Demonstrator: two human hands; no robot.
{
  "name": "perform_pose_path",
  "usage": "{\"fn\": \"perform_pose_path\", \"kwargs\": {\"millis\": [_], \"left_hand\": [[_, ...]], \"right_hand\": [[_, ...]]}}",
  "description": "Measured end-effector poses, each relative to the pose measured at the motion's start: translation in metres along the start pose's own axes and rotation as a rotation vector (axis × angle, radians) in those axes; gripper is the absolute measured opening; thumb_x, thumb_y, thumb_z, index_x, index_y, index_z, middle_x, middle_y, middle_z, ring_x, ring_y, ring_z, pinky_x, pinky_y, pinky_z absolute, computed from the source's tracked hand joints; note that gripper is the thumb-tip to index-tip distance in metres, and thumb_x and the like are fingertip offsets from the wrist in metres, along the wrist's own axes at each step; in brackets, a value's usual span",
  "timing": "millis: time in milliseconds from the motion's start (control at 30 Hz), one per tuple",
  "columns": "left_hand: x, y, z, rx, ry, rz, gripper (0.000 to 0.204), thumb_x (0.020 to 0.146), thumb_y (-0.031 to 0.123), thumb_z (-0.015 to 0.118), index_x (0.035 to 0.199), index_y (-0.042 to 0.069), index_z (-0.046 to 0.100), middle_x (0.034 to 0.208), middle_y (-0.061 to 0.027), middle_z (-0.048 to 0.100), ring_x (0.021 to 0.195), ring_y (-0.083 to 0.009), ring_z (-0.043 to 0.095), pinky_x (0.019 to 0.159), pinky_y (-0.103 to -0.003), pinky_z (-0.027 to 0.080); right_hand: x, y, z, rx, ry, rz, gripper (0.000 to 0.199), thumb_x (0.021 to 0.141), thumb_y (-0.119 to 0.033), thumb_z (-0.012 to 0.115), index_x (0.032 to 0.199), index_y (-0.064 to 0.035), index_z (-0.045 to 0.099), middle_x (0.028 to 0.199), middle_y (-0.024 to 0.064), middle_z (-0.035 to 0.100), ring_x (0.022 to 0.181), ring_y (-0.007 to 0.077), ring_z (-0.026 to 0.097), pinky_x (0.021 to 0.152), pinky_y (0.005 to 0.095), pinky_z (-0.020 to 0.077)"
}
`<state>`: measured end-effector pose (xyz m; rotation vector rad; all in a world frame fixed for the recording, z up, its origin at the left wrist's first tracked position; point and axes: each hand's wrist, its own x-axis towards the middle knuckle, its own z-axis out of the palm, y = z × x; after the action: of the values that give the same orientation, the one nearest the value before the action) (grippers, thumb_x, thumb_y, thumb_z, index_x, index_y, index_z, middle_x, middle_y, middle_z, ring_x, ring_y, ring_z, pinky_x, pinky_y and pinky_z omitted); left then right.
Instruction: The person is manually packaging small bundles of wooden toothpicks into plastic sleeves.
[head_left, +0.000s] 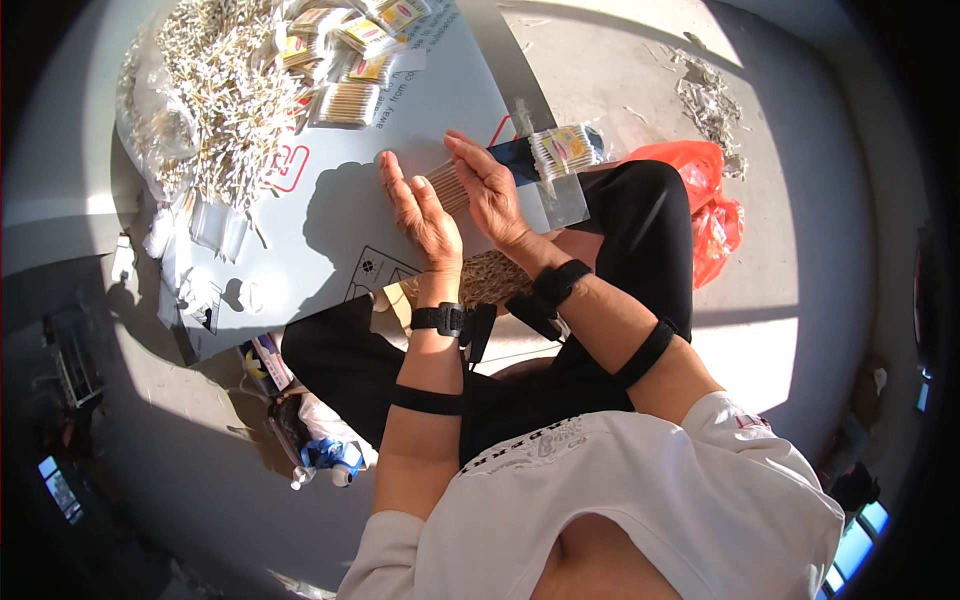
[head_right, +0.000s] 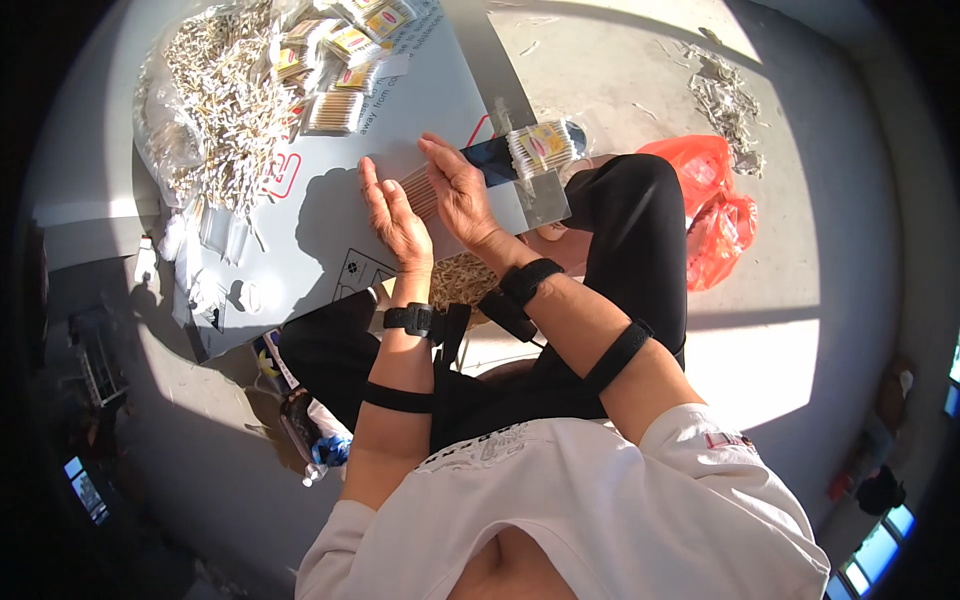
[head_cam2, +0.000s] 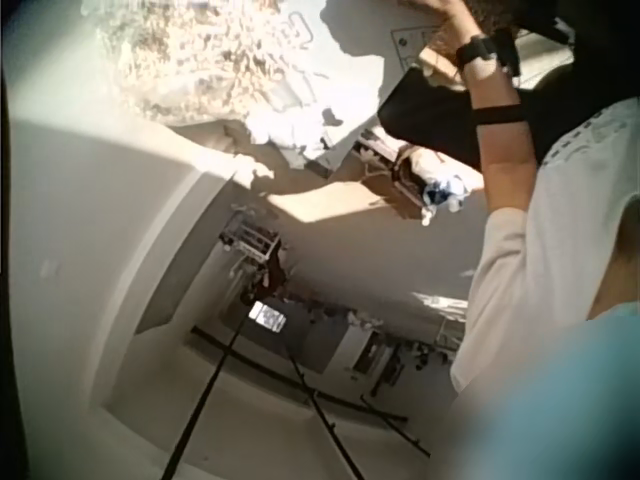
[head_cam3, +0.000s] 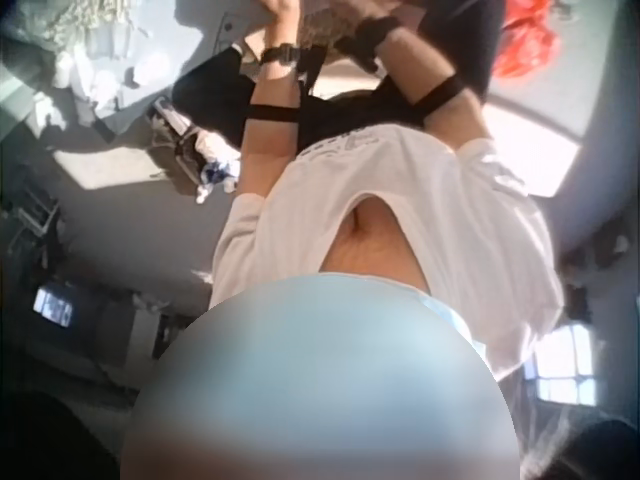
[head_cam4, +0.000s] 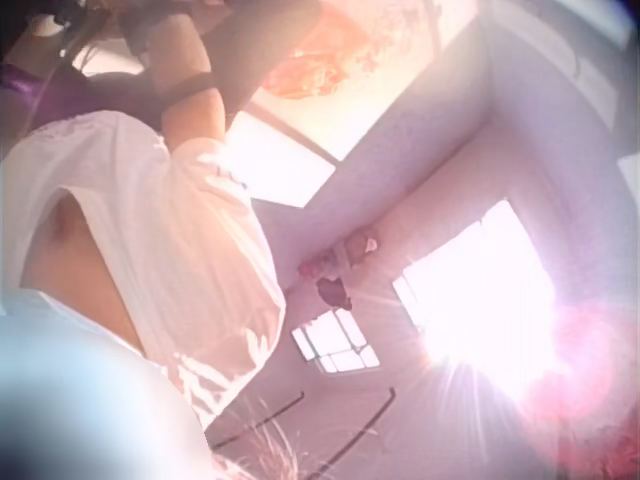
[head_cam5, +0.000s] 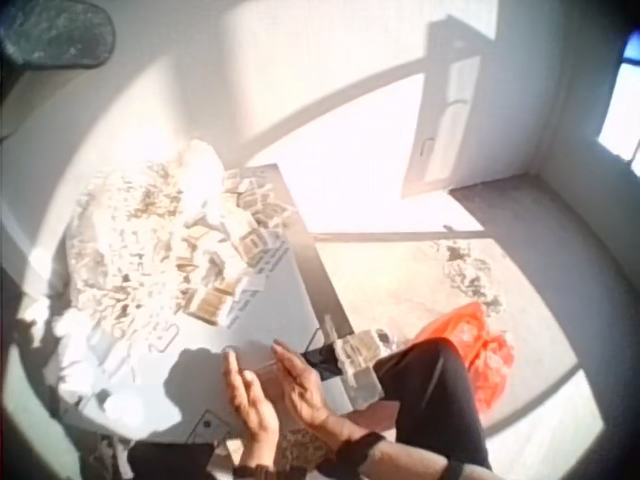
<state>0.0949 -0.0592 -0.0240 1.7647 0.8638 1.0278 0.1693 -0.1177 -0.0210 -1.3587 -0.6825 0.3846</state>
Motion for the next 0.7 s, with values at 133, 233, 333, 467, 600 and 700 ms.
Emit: {"fn": "perform_pose_path", "kwargs": {"millis": [133, 233, 333, 467, 600, 700], "left_hand": [[0.002, 0.003, 0.012, -0.061, 0.024, -0.028, 0.057, 0.103, 0.037, 0.036, 0.144, -0.002, 0.034, 0.15, -0.0233, 0.032, 0.14, -0.0358, 0.03, 0.115, -0.044, 0.025], [0.005, 0.004, 0.021, -0.202, -0.009, -0.01, 0.054, 0.103, 0.033, 0.041, 0.143, -0.003, 0.036, 0.147, -0.0189, 0.038, 0.138, -0.0283, 0.034, 0.114, -0.04, 0.025], [0.009, 0.005, 0.023, -0.218, -0.053, 0.009, 0.053, 0.103, 0.031, 0.042, 0.143, -0.002, 0.036, 0.149, -0.0184, 0.036, 0.139, -0.0287, 0.033, 0.114, -0.039, 0.025], [0.012, 0.01, 0.013, 0.03, -0.207, 0.106, 0.053, 0.1, 0.026, 0.046, 0.145, 0.003, 0.034, 0.151, -0.0215, 0.031, 0.14, -0.0358, 0.03, 0.115, -0.047, 0.024], [0.0, 0.015, -0.004, 0.742, -0.413, 0.352, 0.069, 0.093, 0.036, 0.056, 0.148, 0.005, 0.029, 0.154, -0.0171, 0.027, 0.144, -0.0321, 0.024, 0.116, -0.054, 0.016], [-0.009, 0.017, -0.005, 0.826, -0.54, 0.33, 0.074, 0.093, 0.043, 0.053, 0.15, 0.006, 0.024, 0.156, -0.0166, 0.023, 0.146, -0.0312, 0.019, 0.117, -0.053, 0.012]], "right_hand": [[0.004, 0.003, -0.008, 0.057, 0.035, 0.013, 0.027, 0.099, -0.007, 0.048, 0.122, 0.0027, 0.057, 0.133, 0.0176, 0.055, 0.123, 0.0245, 0.052, 0.1, 0.0298, 0.04], [0.007, 0.001, -0.019, 0.037, 0.064, 0.012, 0.026, 0.099, -0.007, 0.048, 0.121, 0.0032, 0.058, 0.132, 0.0176, 0.055, 0.123, 0.0242, 0.052, 0.101, 0.0299, 0.0397], [0.01, 0.0, -0.03, 0.008, 0.029, 0.024, 0.031, 0.097, -0.006, 0.051, 0.127, 0.0036, 0.056, 0.136, 0.0149, 0.053, 0.125, 0.0212, 0.049, 0.104, 0.0293, 0.0378], [0.018, -0.007, -0.054, -0.057, 0.046, 0.004, 0.024, 0.093, -0.004, 0.059, 0.115, 0.0021, 0.064, 0.12, 0.0119, 0.061, 0.112, 0.0186, 0.057, 0.092, 0.027, 0.0455], [0.014, -0.033, -0.071, -0.537, -0.133, -0.103, 0.012, 0.08, -0.006, 0.067, 0.091, -0.0022, 0.067, 0.087, 0.0102, 0.064, 0.075, 0.0321, 0.064, 0.066, 0.0364, 0.0501], [0.008, -0.034, -0.074, -0.719, -0.193, -0.139, 0.007, 0.081, -0.009, 0.064, 0.083, -0.0022, 0.064, 0.085, 0.0104, 0.063, 0.076, 0.033, 0.064, 0.063, 0.039, 0.0502]]}}
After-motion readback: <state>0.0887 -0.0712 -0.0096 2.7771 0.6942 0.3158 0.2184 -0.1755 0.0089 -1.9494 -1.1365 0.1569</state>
